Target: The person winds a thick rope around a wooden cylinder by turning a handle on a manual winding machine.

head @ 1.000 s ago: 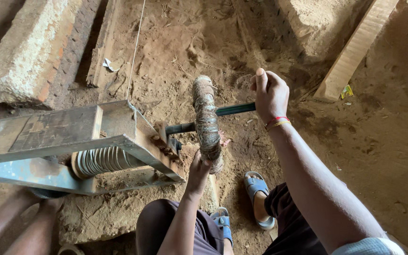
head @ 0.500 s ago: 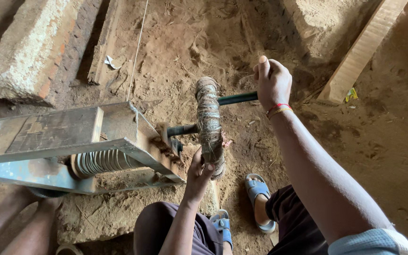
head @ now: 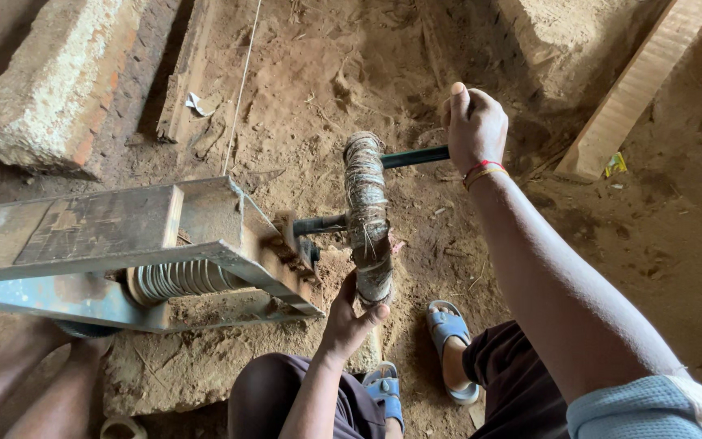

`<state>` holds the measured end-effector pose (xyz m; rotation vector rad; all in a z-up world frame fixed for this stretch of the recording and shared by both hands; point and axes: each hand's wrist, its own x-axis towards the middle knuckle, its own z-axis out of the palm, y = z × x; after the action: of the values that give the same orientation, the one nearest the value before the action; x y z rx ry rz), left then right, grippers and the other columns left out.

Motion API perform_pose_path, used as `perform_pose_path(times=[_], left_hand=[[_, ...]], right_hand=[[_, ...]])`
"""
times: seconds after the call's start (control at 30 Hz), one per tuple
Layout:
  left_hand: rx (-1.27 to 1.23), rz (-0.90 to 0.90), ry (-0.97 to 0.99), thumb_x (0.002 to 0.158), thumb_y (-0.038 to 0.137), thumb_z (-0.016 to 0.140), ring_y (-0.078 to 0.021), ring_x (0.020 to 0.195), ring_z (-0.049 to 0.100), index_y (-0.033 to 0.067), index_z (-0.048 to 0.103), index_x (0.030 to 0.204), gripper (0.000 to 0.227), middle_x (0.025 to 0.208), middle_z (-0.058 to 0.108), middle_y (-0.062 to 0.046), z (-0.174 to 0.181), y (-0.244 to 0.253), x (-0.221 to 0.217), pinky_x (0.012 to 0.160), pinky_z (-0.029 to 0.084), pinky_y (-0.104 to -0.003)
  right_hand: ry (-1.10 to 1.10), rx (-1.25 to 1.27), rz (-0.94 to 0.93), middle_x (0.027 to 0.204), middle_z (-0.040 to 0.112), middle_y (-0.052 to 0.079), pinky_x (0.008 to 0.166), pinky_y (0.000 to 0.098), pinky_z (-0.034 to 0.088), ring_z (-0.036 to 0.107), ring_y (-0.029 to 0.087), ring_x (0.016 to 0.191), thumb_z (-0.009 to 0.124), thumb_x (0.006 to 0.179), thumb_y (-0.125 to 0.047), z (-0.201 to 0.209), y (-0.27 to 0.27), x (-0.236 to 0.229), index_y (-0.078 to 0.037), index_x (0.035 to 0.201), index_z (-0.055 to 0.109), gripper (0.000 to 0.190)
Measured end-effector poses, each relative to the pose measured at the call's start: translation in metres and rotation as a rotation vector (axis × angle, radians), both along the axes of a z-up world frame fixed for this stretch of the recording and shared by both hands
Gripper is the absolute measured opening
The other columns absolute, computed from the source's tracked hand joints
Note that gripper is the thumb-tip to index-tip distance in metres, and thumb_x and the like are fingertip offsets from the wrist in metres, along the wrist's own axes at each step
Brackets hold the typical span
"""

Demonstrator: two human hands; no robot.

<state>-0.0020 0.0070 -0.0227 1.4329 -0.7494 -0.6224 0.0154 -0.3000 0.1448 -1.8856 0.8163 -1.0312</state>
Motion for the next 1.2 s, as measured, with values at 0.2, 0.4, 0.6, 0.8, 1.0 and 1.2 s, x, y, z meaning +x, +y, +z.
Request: perform_pose_path(times=[0.2,0.4,0.6,0.8,1.0,1.2], left_hand=[[0.062,0.01,-0.07,0.073,0.088,0.063,-0.031,0.113,0.066,0.0017,0.051,0.141,0.11,0.121,0.068,-0.019,-0.014,0.0,0.001,0.096,0.059,-0.046],[0.036,0.057,-0.051,0.073,0.09,0.062,-0.0315,0.12,0.066,-0.0001,0.048,0.143,0.114,0.129,0.066,-0.019,-0.01,0.003,-0.002,0.105,0.055,-0.046],[0.018,0.075,-0.079,0.072,0.087,0.066,-0.0283,0.115,0.068,0.0004,0.053,0.138,0.11,0.122,0.068,-0.018,0.001,0.002,-0.003,0.101,0.057,-0.046],[0.043,-0.05,-0.221,0.085,0.083,0.06,-0.0206,0.096,0.07,0.0089,0.062,0.113,0.079,0.102,0.069,-0.007,-0.001,-0.004,-0.003,0.085,0.063,-0.039],[0.1,0.073,-0.209,0.085,0.079,0.061,-0.0197,0.096,0.07,0.0094,0.06,0.121,0.079,0.103,0.07,-0.006,0.009,0.004,-0.011,0.081,0.061,-0.037],[0.059,0.034,-0.14,0.081,0.079,0.064,-0.0213,0.097,0.073,0.0071,0.054,0.127,0.086,0.104,0.071,-0.007,0.007,0.002,-0.011,0.086,0.063,-0.038]], right_hand=[[0.019,-0.017,-0.012,0.063,0.062,0.0,0.059,0.0299,0.048,0.06,0.011,0.058,0.055,0.107,-0.041,-0.001,-0.004,0.005,-0.006,0.078,0.067,0.047],[0.058,0.027,-0.018,0.064,0.061,0.001,0.062,0.0321,0.048,0.058,0.012,0.06,0.054,0.107,-0.043,-0.002,-0.009,0.012,-0.007,0.075,0.066,0.05],[0.048,-0.019,-0.027,0.064,0.062,0.002,0.063,0.0325,0.049,0.06,0.014,0.061,0.054,0.107,-0.043,-0.006,-0.015,0.02,-0.007,0.073,0.066,0.05],[0.04,-0.025,-0.029,0.064,0.063,0.002,0.064,0.0325,0.049,0.062,0.014,0.061,0.056,0.106,-0.042,-0.01,-0.02,0.024,-0.008,0.073,0.068,0.049],[0.069,-0.02,-0.035,0.063,0.062,0.004,0.064,0.0332,0.049,0.062,0.016,0.061,0.055,0.107,-0.043,-0.017,-0.028,0.031,-0.008,0.074,0.068,0.05],[0.059,-0.038,-0.023,0.065,0.063,0.003,0.064,0.0335,0.05,0.062,0.016,0.063,0.055,0.107,-0.044,-0.023,-0.033,0.036,-0.007,0.074,0.067,0.051]])
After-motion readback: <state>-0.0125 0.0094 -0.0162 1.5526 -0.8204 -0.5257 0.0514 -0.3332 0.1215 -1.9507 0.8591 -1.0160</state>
